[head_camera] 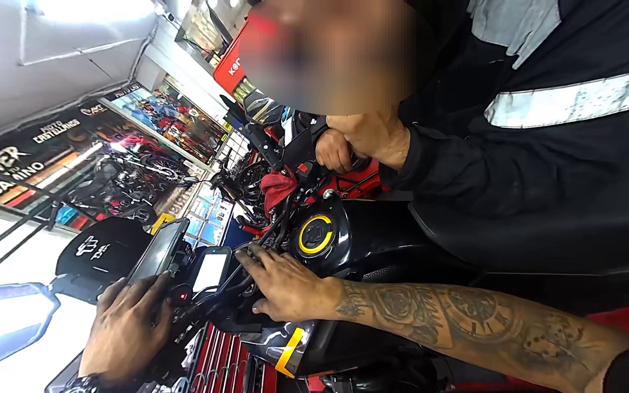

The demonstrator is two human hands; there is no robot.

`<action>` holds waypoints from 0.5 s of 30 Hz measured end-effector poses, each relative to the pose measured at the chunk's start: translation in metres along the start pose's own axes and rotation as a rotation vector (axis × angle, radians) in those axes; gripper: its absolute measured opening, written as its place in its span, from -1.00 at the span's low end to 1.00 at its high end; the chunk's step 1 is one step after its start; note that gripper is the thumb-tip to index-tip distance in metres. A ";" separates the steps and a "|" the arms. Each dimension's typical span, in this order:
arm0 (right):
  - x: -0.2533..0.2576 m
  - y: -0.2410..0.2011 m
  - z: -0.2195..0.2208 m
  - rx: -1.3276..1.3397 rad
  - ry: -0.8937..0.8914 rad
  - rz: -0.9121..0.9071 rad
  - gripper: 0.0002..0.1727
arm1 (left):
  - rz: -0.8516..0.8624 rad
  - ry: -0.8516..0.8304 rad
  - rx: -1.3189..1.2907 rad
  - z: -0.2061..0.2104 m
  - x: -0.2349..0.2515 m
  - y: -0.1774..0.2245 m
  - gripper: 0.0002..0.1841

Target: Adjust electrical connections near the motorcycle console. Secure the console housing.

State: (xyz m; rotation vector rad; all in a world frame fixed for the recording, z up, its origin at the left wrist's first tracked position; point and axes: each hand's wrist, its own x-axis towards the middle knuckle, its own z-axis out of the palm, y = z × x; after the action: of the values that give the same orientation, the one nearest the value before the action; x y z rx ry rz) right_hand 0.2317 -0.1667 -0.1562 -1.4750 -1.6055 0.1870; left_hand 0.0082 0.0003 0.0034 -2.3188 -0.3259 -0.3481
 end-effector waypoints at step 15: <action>-0.068 -0.026 -0.044 -0.123 -0.184 -0.256 -0.24 | -0.010 -0.024 -0.008 -0.002 0.000 0.001 -0.40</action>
State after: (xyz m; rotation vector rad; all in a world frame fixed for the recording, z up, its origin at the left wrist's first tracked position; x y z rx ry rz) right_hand 0.2341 -0.2513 -0.1486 -1.3592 -1.9681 0.0810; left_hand 0.0087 -0.0018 0.0041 -2.3314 -0.3488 -0.3278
